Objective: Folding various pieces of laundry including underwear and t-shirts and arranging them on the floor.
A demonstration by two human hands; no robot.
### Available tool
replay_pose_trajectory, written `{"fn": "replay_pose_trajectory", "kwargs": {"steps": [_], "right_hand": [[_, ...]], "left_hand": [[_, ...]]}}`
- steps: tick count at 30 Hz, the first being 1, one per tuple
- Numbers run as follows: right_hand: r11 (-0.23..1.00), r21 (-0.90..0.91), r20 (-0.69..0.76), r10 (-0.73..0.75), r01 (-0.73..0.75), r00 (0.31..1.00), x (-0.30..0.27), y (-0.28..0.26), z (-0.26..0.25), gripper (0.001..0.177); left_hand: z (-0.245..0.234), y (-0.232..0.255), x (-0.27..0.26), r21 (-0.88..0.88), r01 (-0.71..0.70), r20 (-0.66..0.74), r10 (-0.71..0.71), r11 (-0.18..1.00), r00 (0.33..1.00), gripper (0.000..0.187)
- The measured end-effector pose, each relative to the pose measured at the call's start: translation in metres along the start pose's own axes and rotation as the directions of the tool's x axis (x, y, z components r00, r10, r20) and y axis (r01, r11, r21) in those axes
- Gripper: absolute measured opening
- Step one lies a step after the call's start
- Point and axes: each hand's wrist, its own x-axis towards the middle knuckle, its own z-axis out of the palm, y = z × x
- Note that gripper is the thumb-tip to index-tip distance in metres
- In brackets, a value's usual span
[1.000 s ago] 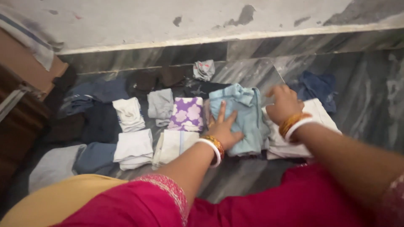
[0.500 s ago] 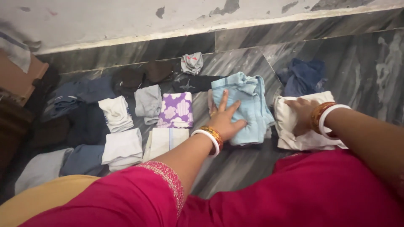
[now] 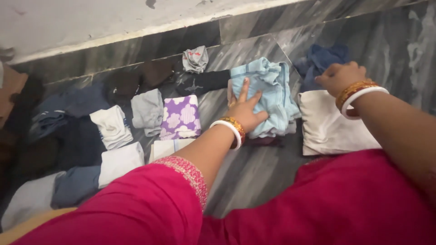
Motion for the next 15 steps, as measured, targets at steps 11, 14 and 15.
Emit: {"fn": "replay_pose_trajectory", "kwargs": {"steps": [11, 14, 15], "right_hand": [[0.957, 0.289, -0.077, 0.000, 0.022, 0.997, 0.086, 0.056, 0.071, 0.030], [0.740, 0.577, -0.365, -0.145, 0.346, 0.920, 0.112, 0.059, 0.059, 0.023], [0.590, 0.571, -0.551, -0.241, 0.572, 0.799, 0.120, 0.059, 0.052, 0.026]], "left_hand": [[0.004, 0.001, 0.060, 0.175, 0.030, 0.079, -0.044, 0.984, 0.996, 0.080], [0.005, 0.002, 0.066, 0.186, 0.036, 0.080, -0.052, 0.982, 0.995, 0.080], [0.003, 0.003, 0.066, 0.090, 0.088, 0.119, -0.098, 0.992, 0.988, 0.082]]}}
